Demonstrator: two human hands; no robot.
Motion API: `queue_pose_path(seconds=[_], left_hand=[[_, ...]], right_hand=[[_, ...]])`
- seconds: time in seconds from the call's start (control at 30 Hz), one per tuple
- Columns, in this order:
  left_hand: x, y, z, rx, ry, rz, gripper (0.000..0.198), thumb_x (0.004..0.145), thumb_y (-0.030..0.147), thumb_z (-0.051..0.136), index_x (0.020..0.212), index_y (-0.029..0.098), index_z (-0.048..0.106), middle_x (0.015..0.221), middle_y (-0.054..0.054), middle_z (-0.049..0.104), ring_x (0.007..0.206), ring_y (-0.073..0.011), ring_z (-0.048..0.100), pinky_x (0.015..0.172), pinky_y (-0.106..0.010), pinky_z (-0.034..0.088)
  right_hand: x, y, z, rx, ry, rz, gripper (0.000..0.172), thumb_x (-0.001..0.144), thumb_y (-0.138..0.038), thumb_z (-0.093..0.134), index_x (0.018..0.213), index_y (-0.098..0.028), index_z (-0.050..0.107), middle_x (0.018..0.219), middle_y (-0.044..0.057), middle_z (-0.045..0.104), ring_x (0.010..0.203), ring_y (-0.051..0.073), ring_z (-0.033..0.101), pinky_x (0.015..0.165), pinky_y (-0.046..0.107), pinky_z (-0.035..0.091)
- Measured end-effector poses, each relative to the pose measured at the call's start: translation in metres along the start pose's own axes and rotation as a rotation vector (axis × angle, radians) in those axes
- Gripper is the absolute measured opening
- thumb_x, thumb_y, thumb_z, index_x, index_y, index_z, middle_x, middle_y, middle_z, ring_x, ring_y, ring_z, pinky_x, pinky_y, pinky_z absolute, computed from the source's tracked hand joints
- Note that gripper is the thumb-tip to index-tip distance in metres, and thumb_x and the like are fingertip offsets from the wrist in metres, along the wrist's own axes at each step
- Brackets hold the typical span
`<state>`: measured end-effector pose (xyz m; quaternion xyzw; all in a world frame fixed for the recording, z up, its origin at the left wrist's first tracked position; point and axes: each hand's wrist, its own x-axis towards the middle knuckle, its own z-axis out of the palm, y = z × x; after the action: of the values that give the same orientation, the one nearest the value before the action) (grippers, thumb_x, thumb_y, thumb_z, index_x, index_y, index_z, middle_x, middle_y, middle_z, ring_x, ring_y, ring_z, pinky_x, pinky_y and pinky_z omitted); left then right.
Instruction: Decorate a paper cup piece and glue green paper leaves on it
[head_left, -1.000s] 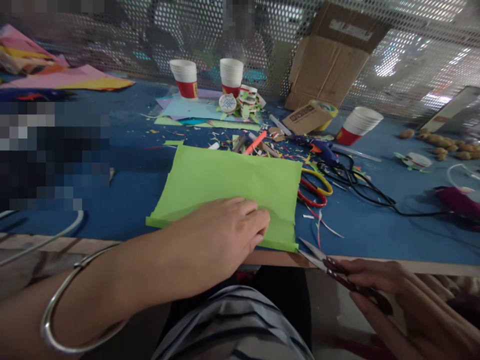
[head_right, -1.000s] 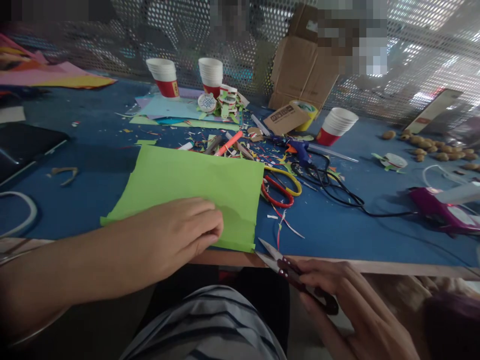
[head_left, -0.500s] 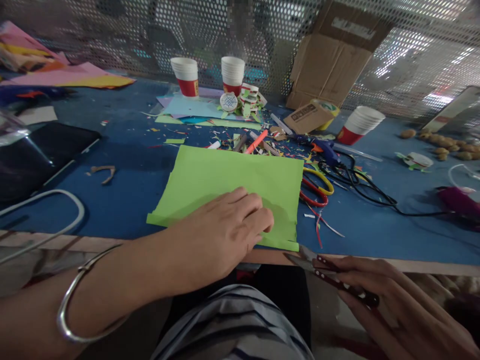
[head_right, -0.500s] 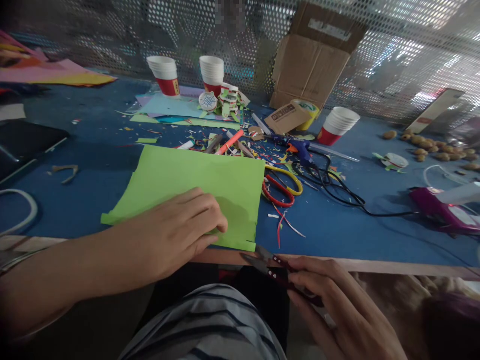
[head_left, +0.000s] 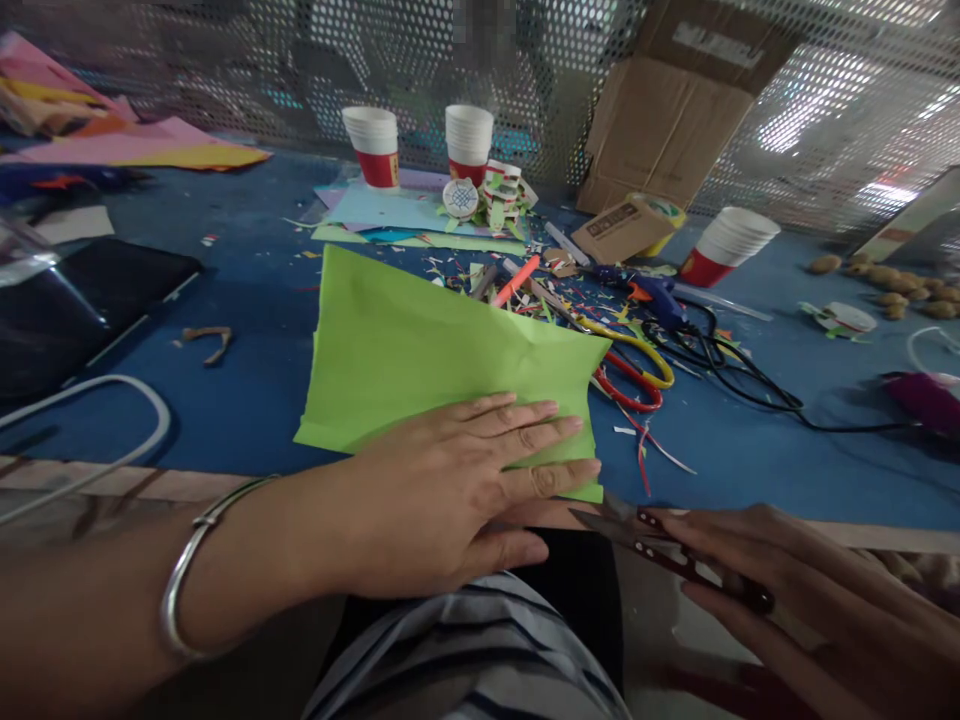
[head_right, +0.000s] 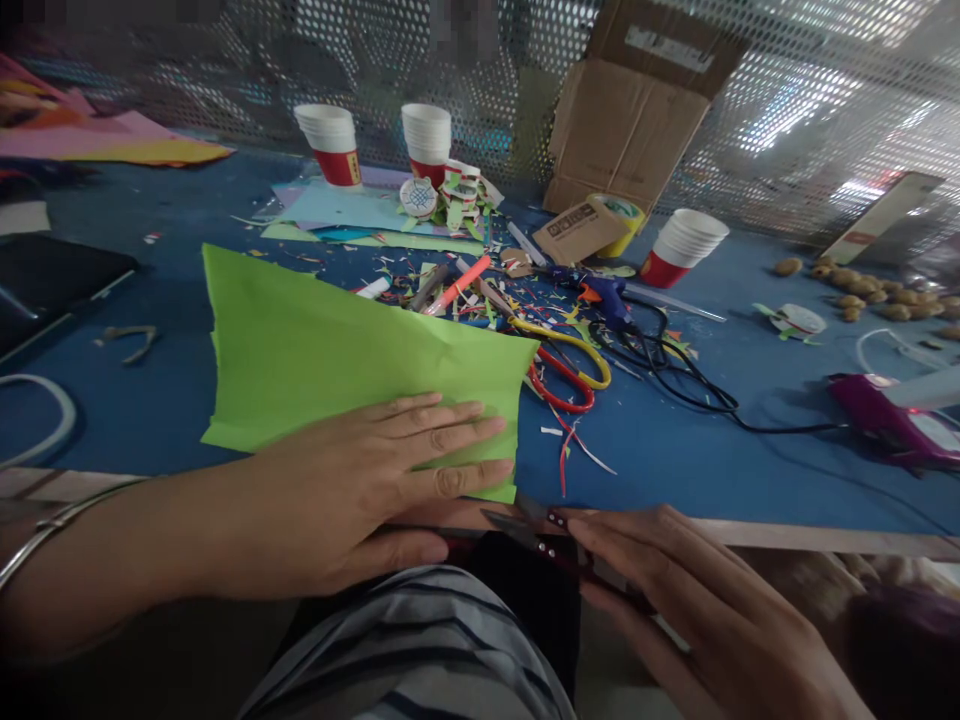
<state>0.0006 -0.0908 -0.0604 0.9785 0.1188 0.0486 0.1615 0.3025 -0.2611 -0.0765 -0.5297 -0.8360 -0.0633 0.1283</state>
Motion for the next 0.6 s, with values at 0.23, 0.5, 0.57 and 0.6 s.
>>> queue_pose_path(seconds=[0.23, 0.5, 0.57, 0.6], left_hand=[[-0.002, -0.001, -0.005, -0.027, -0.026, 0.034, 0.076, 0.093, 0.055, 0.063, 0.160, 0.031, 0.034, 0.172, -0.004, 0.022, 0.159, -0.0235, 0.018, 0.131, -0.044, 0.010], [-0.002, -0.002, -0.004, -0.034, -0.039, 0.054, 0.083, 0.088, 0.050, 0.070, 0.159, 0.027, 0.035, 0.172, -0.007, 0.022, 0.159, -0.0263, 0.018, 0.130, -0.046, 0.012], [-0.002, -0.002, -0.004, -0.048, -0.031, 0.061, 0.085, 0.087, 0.051, 0.071, 0.160, 0.028, 0.035, 0.171, -0.008, 0.024, 0.159, -0.0276, 0.020, 0.130, -0.047, 0.014], [-0.002, -0.002, -0.005, -0.054, -0.029, 0.064, 0.085, 0.087, 0.051, 0.071, 0.160, 0.028, 0.034, 0.171, -0.008, 0.024, 0.159, -0.0281, 0.020, 0.130, -0.048, 0.015]], right_hand=[[0.005, 0.004, -0.005, 0.098, -0.064, 0.044, 0.048, 0.099, -0.032, 0.052, 0.147, -0.035, 0.056, 0.131, -0.002, 0.073, 0.108, 0.025, 0.075, 0.093, 0.035, 0.065], [0.025, -0.002, -0.005, 0.124, -0.030, 0.027, 0.038, 0.099, -0.038, 0.055, 0.136, -0.035, 0.065, 0.119, -0.001, 0.076, 0.095, 0.022, 0.078, 0.087, 0.031, 0.065], [0.028, -0.005, -0.004, 0.130, -0.013, 0.031, 0.037, 0.099, -0.039, 0.056, 0.134, -0.034, 0.066, 0.118, -0.001, 0.077, 0.095, 0.022, 0.078, 0.086, 0.030, 0.066], [0.028, -0.006, -0.003, 0.135, -0.005, 0.033, 0.036, 0.099, -0.039, 0.056, 0.133, -0.034, 0.067, 0.118, 0.000, 0.077, 0.096, 0.022, 0.078, 0.086, 0.031, 0.066]])
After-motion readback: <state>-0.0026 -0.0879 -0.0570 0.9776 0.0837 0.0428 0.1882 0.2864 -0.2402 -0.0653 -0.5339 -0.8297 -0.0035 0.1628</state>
